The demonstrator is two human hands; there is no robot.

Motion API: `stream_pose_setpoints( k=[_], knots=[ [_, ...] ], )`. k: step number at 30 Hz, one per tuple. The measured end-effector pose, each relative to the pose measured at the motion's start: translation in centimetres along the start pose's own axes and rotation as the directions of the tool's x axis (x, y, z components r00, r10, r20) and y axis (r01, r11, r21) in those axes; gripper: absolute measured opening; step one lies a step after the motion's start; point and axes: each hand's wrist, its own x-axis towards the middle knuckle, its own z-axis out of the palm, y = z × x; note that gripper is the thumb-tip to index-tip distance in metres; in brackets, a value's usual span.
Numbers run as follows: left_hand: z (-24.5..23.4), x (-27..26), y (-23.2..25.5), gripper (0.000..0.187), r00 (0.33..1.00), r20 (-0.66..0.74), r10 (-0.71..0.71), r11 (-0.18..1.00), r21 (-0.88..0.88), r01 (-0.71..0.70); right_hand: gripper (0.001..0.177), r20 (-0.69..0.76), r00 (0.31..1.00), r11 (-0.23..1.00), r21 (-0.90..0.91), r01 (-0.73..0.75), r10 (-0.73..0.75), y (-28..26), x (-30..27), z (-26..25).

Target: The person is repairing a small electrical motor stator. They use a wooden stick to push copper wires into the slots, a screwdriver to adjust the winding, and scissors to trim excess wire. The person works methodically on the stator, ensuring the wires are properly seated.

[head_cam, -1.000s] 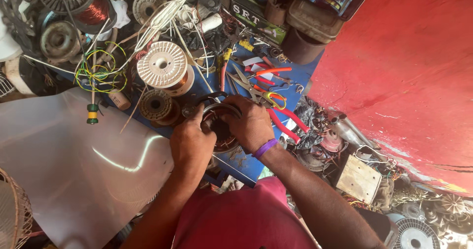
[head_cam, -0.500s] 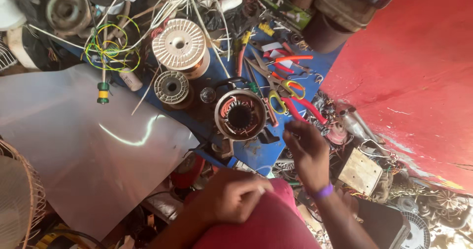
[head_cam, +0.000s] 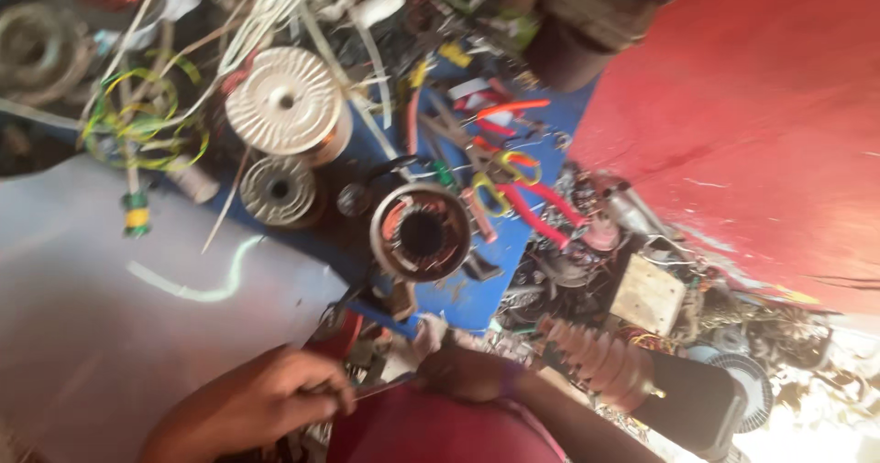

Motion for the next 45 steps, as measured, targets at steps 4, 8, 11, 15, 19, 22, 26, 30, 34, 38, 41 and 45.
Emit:
stream_pose_setpoints(
  k=[4,8,11,15,19,22,26,30,34,38,41,45],
  knots=[
    [0.3,-0.4,-2.1,0.024,0.885,-0.099,-0.455,0.886,-0.15,0.439,0.032,-0.143,0.949,0.915,-0.336,0.222,-0.282,-0.1,4.9,3.1],
    [2.3,1.7,-3.8,0.031,0.902,-0.422,-0.093,0.985,0.091,0.144,0.04,-0.292,0.918,0.877,-0.469,0.106,-0.267,-0.1,7.1,2.6],
    [4.7,4.4,-5.0,0.03,0.786,-0.609,-0.108,0.959,0.144,0.244,0.03,-0.238,0.971,0.71,-0.678,-0.189,0.032,0.4,9.1,2.5],
    [5.9,8.5,-7.6,0.046,0.746,-0.666,0.013,0.905,0.326,0.275,0.06,-0.359,0.931,0.868,-0.441,-0.226,0.061,-2.1,7.0,2.6],
    [6.6,9.1,-8.8,0.053,0.73,-0.682,0.045,0.858,0.401,0.321,0.051,-0.292,0.954,0.88,-0.466,-0.086,-0.062,-5.8,0.5,1.9],
    [6.3,8.3,-8.1,0.042,0.694,-0.716,-0.079,0.787,0.382,0.484,0.027,-0.4,0.913,0.94,-0.335,-0.067,-0.078,-8.0,-5.6,0.1],
    [5.3,7.3,-5.9,0.031,0.537,-0.844,0.014,0.859,0.285,0.425,0.04,-0.739,0.673,0.979,-0.117,-0.169,0.028,-9.9,-8.6,-2.3],
    [3.4,7.0,-3.6,0.04,0.357,-0.929,0.097,0.946,0.198,0.258,0.048,-0.851,0.373,0.92,-0.392,0.015,-0.369,-8.6,-7.5,-4.5],
    [0.4,8.5,-1.9,0.056,0.294,-0.936,0.192,0.978,0.207,0.019,0.054,-0.774,0.395,0.868,-0.462,0.181,-0.495,-6.2,-5.0,-5.7],
    [-2.5,11.7,-2.2,0.065,0.468,-0.842,0.269,0.95,0.15,-0.274,0.057,-0.833,0.418,0.925,-0.377,0.048,-0.361,-3.3,-2.3,-5.4],
    [-4.3,14.1,-3.5,0.071,0.481,-0.832,0.277,0.924,0.094,-0.37,0.059,-0.812,0.396,0.892,-0.451,0.041,-0.429,-2.5,-1.5,-5.7],
    [-4.2,15.4,-4.6,0.065,0.351,-0.853,0.387,0.86,0.197,-0.47,0.052,-0.754,0.348,0.811,-0.584,0.029,-0.556,-4.6,-1.3,-6.9]
  ],
)
